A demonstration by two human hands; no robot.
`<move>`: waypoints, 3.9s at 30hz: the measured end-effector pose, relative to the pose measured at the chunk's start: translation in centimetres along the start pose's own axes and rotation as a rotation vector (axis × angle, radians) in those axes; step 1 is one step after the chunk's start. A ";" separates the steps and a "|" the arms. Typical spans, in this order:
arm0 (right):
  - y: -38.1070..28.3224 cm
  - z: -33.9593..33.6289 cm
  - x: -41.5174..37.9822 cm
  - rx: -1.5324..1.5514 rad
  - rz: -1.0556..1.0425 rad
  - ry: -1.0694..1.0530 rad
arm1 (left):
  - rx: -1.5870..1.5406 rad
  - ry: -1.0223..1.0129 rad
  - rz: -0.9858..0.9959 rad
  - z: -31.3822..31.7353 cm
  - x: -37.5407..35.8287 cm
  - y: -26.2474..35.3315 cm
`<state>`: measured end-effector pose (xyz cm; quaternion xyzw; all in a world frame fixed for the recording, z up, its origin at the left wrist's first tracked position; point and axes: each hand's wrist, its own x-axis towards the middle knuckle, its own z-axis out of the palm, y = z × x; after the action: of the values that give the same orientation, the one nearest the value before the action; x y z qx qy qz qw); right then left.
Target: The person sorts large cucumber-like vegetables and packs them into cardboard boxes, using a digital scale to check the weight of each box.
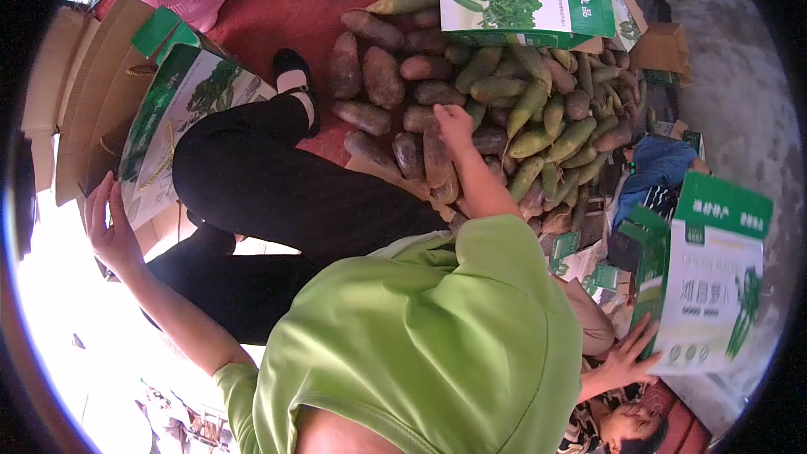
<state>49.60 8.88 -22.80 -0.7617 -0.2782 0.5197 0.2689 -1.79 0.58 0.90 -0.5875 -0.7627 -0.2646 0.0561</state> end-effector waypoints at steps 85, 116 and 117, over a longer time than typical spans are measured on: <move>-27.3 18.5 -8.0 -0.121 -0.746 -0.721 | -0.144 0.111 -0.076 -1.1 0.4 1.1; 8.1 -8.8 7.2 -0.683 -0.090 0.332 | 0.002 0.039 -0.055 0.1 0.2 -1.3; 7.9 -8.9 7.4 -0.751 -0.131 0.309 | -0.020 0.048 -0.052 0.1 0.3 -0.9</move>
<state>61.41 7.47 -30.23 -0.8567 -0.4529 0.2432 0.0433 -2.67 0.73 0.65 -0.5614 -0.7735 -0.2876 0.0617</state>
